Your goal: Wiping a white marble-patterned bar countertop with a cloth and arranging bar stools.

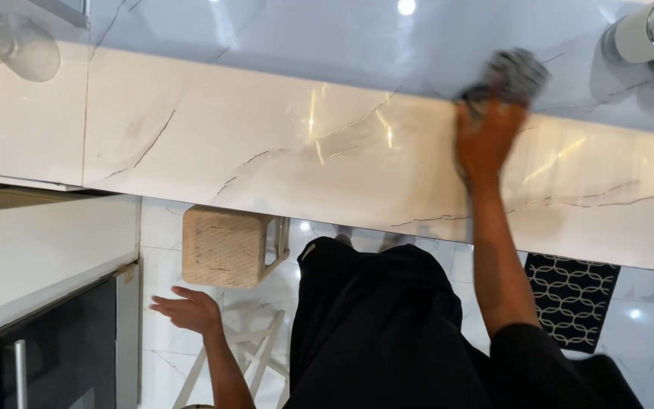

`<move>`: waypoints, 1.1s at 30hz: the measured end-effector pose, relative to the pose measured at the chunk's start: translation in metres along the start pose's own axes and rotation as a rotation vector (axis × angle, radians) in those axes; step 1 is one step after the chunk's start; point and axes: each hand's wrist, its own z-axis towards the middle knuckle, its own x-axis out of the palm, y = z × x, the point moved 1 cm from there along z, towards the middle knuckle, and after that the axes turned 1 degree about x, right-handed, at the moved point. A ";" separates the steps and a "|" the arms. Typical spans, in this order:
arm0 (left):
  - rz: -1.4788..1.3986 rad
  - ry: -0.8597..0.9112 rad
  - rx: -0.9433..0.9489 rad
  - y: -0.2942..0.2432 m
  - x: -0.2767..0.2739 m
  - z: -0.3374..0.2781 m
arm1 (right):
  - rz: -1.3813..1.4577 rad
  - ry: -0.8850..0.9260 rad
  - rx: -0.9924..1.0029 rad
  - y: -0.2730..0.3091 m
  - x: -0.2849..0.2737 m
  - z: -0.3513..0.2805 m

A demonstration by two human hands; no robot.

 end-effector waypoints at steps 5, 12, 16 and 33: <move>-0.110 0.486 -0.036 0.038 0.102 -0.049 | 0.023 0.172 -0.212 0.148 0.042 -0.001; -0.075 0.879 0.094 0.122 0.184 -0.147 | -0.207 0.090 -0.212 0.100 0.048 -0.008; -0.016 0.949 0.112 0.166 0.179 -0.155 | 0.183 -0.205 0.053 0.041 -0.008 0.057; -0.182 1.015 0.158 0.032 0.204 -0.139 | 0.066 0.094 0.028 0.060 0.003 0.031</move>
